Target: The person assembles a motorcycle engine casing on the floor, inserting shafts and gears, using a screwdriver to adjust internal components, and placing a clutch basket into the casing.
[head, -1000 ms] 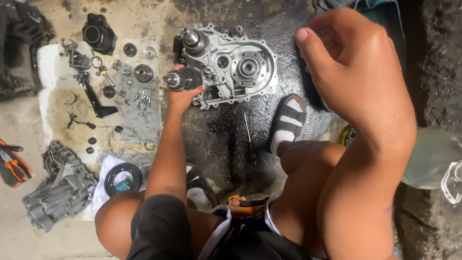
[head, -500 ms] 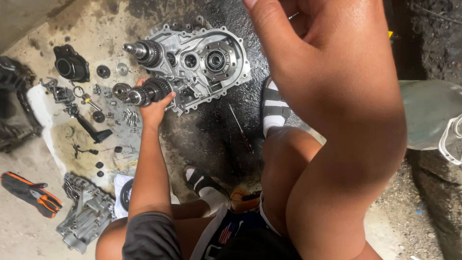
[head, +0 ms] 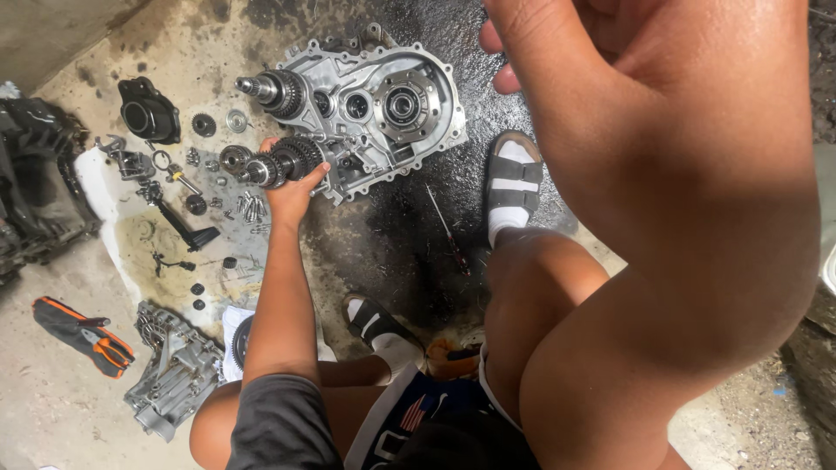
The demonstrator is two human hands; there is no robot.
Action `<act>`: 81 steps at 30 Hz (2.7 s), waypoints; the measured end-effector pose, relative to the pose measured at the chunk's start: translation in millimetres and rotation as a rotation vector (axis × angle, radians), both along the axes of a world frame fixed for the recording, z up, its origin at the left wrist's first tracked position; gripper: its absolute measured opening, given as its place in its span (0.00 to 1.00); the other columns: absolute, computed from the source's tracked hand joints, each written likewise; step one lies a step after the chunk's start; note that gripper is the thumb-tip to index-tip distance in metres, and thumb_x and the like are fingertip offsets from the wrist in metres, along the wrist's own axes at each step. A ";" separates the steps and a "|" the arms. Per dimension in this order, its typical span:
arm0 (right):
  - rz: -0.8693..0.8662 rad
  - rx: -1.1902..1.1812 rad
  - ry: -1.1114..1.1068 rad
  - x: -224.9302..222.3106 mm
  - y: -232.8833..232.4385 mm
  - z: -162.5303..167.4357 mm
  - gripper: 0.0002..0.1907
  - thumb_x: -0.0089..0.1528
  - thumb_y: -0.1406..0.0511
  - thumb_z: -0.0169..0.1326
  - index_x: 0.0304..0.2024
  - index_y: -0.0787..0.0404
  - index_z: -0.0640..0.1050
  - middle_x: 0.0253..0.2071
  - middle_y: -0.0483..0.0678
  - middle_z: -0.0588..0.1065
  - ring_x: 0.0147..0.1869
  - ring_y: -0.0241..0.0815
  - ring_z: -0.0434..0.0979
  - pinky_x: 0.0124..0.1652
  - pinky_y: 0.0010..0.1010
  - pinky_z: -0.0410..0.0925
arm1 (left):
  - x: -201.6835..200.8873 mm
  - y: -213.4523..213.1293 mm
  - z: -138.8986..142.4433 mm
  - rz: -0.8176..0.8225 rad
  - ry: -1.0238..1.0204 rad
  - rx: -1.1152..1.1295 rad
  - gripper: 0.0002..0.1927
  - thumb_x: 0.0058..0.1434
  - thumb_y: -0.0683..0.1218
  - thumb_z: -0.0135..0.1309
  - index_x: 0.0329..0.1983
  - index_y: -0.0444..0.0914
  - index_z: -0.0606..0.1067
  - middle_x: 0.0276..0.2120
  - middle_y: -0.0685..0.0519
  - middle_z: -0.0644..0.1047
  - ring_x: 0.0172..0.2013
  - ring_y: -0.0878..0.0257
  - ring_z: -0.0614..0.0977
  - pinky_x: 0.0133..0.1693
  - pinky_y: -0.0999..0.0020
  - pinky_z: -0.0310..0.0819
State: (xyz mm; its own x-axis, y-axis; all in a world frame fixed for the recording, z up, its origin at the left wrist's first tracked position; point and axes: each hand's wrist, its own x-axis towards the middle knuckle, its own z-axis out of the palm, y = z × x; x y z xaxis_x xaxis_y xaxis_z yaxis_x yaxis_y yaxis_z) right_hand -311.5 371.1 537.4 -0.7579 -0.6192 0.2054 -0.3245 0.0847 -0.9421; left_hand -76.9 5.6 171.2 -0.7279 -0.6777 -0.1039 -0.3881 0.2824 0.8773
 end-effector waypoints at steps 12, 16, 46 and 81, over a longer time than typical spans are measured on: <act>-0.165 0.310 -0.201 2.9 -27.3 36.7 0.12 0.75 0.57 0.48 0.48 0.58 0.76 0.43 0.39 0.77 0.48 0.28 0.78 0.49 0.24 0.74 | 3.4 -5.0 2.3 -0.034 -0.010 -0.062 0.44 0.49 0.43 0.79 0.63 0.40 0.63 0.54 0.50 0.73 0.52 0.59 0.78 0.56 0.64 0.75; -0.169 0.381 -0.179 5.6 -27.0 33.1 0.12 0.74 0.57 0.48 0.47 0.56 0.77 0.43 0.37 0.76 0.48 0.27 0.77 0.48 0.23 0.71 | 4.7 -5.4 1.8 -0.050 0.008 -0.098 0.44 0.49 0.42 0.79 0.64 0.40 0.63 0.54 0.49 0.72 0.53 0.59 0.77 0.56 0.63 0.75; -0.191 0.330 -0.019 20.3 -10.0 13.1 0.10 0.77 0.61 0.50 0.49 0.59 0.79 0.38 0.46 0.76 0.41 0.37 0.76 0.40 0.31 0.66 | 6.1 -7.5 -1.8 -0.045 0.022 0.078 0.47 0.51 0.40 0.77 0.67 0.39 0.59 0.55 0.49 0.75 0.53 0.60 0.80 0.57 0.65 0.77; 0.443 0.869 -0.384 123.9 -228.3 -250.2 0.31 0.67 0.47 0.49 0.55 0.69 0.76 0.46 0.65 0.80 0.51 0.58 0.81 0.52 0.44 0.70 | 16.6 -34.0 5.2 -0.060 0.124 0.158 0.45 0.47 0.46 0.75 0.66 0.42 0.64 0.52 0.50 0.76 0.52 0.61 0.79 0.53 0.64 0.78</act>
